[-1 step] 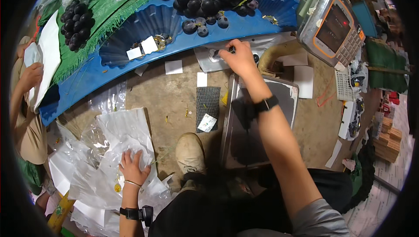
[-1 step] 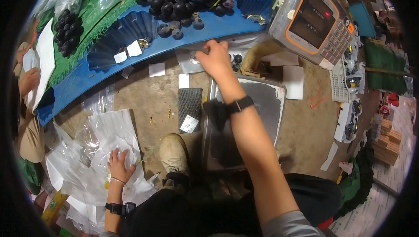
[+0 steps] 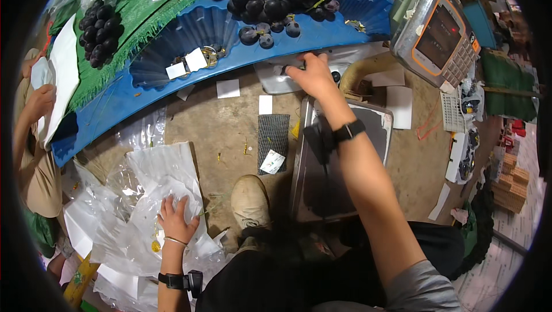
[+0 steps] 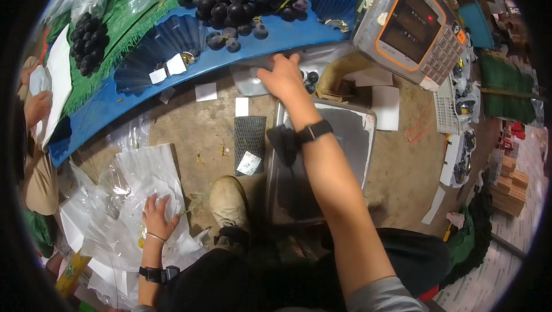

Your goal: The recorder uses clippers to trim stems and sort individual grapes from bunches before weighing them on a digital scale and placing them into bins.

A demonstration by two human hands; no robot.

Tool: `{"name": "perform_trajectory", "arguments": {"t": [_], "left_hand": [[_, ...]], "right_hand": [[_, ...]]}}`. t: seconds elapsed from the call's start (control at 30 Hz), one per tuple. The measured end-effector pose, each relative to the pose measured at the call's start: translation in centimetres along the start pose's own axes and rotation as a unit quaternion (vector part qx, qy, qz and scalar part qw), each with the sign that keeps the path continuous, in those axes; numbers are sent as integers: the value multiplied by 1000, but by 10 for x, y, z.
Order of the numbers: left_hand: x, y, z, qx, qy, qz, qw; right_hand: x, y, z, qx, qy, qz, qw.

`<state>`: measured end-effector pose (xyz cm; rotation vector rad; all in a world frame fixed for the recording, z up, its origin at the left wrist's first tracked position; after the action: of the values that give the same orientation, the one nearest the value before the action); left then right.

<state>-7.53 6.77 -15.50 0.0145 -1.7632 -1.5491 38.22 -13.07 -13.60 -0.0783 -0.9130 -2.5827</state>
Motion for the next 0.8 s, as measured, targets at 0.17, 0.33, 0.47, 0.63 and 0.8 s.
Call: {"name": "perform_trajectory", "arguments": {"t": [0.17,0.33,0.47,0.63,0.8], "left_hand": [[-8,22,-21,45,-47,-29,997],[1,22,4,125,-64,-72,987],[0,31,-6,142,-41,-113,983],[16,72,-35,111,-93,-178,973],[45,76,-40,250,-9,-222,942]], "right_hand": [[-24,-13,-41,90,-24,123,988],[-8,-2,-21,74,37,143,986],[27,4,-15,-54,75,147,985],[144,-97,37,-273,-103,389,874],[249,-207,31,-368,-84,385,842]]}}
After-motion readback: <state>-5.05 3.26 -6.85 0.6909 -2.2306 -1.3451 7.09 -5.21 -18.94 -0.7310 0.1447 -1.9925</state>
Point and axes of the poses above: each hand's wrist, its own x-axis away from the middle knuckle, its own y-axis out of the back of the hand, z = x × y, the point moved 5 cm from there along -x, towards the middle knuckle, and after that the axes turned 15 degrees about -x, right-handed, at the moved point
